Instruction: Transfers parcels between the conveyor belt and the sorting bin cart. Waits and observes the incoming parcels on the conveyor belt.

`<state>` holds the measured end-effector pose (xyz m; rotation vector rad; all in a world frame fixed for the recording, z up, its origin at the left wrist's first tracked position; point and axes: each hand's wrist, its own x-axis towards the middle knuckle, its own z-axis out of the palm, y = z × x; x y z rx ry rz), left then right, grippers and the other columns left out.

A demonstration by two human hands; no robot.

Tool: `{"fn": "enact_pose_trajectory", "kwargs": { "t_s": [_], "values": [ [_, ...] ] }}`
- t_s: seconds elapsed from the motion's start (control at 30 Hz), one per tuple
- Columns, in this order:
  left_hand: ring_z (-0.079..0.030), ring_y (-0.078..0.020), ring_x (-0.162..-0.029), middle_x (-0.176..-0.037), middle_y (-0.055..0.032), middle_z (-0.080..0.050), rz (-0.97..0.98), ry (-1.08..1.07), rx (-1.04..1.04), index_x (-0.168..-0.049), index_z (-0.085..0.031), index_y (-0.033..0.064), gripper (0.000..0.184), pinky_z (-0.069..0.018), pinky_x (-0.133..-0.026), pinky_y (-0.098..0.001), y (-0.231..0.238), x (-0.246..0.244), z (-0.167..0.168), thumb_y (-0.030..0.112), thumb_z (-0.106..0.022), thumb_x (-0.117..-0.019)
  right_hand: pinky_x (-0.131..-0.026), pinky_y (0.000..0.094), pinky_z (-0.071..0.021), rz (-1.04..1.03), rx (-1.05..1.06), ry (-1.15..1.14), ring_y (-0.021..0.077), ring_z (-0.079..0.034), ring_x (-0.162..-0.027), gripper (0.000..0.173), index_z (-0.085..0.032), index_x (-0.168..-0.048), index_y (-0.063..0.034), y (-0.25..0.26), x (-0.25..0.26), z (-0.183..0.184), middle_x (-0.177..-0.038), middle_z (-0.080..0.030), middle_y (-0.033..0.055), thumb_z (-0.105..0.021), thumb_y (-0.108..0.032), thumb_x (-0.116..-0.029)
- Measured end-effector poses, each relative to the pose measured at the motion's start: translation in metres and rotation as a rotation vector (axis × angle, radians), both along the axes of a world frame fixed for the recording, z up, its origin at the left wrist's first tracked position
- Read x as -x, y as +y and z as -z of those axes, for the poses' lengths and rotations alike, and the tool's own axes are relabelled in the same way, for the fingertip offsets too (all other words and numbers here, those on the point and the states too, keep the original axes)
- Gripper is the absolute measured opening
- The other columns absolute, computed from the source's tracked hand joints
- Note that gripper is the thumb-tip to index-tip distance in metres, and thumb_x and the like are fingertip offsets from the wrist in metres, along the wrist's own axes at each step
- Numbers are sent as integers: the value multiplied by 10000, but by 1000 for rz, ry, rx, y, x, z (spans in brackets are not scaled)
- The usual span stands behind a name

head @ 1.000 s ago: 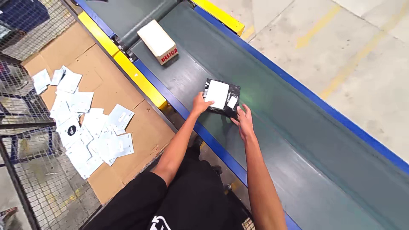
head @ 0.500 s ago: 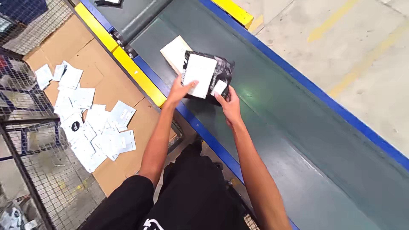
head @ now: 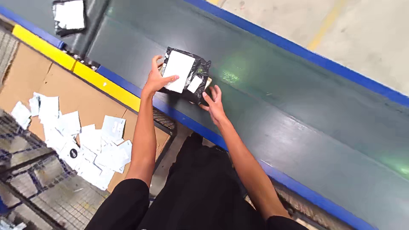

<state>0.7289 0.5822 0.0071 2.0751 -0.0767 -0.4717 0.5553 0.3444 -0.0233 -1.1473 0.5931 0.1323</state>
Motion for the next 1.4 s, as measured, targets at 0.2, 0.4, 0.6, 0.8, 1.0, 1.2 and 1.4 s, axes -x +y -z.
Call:
{"fn": "enact_pose_trajectory", "kwargs": {
  "t_s": [0.2,0.4,0.6,0.8,1.0,1.2,1.4],
  "values": [
    [-677,-238,-1130,-1344,-154,-626,240,272,164,-1543,-342,99,917,-584,-958,-440,-56,37,-14,286,-865,-814,-1060,491,-529,77,42,-62,278,-425,-1446,923,-203,-1636,-131,-23,74,9,-1660,-248,155,-701,-455,-930],
    [-683,-206,-1131,-1310,-125,-641,380,264,328,-1539,-294,70,1051,-601,-963,-399,-187,162,-37,362,-902,-733,-1065,462,-532,442,85,-279,262,-503,-1384,1268,-28,-1622,-108,-106,206,-22,-1602,-350,183,-840,-558,-757],
    [-631,-212,-1225,-1377,-149,-611,905,51,-37,-1537,-392,70,1151,-538,-1041,-449,-370,324,-64,651,-860,-660,-942,438,-600,984,-44,-113,213,-646,-1185,1380,57,-1601,-161,-162,405,-30,-1427,-532,140,-907,-497,-672],
    [-622,-253,-1223,-1373,-135,-618,1544,-64,-57,-1537,-442,162,1100,-515,-1017,-543,-545,540,-88,781,-755,-683,-984,471,-573,1617,-112,-217,224,-618,-1223,1466,60,-1609,-135,-184,588,-23,-1426,-529,132,-882,-651,-610],
    [-409,-209,-1469,-1638,-57,-354,1573,172,489,-1641,-107,144,1162,-462,-1142,-425,-640,724,-128,483,-840,-804,-846,448,-613,1903,190,-547,237,-693,-1014,1036,-417,-1398,-99,-326,759,-71,-1177,-678,105,-732,-787,-691],
    [-466,-227,-1433,-1589,-121,-432,1821,28,395,-1621,-188,67,1069,-455,-1153,-436,-627,792,-111,507,-787,-853,-1106,630,-439,2183,299,-693,407,-406,-1440,754,-131,-1640,-270,-524,981,-125,-1638,-284,177,-472,-569,-1037],
    [-622,-224,-1268,-1425,-118,-605,1800,-24,31,-1505,-464,58,699,-541,-1051,-445,-583,704,-28,373,-719,-936,-960,531,-587,2004,387,-3,332,-612,-1268,939,-63,-1632,-200,-523,1009,-43,-1544,-461,165,-661,-491,-969]
  ]
}}
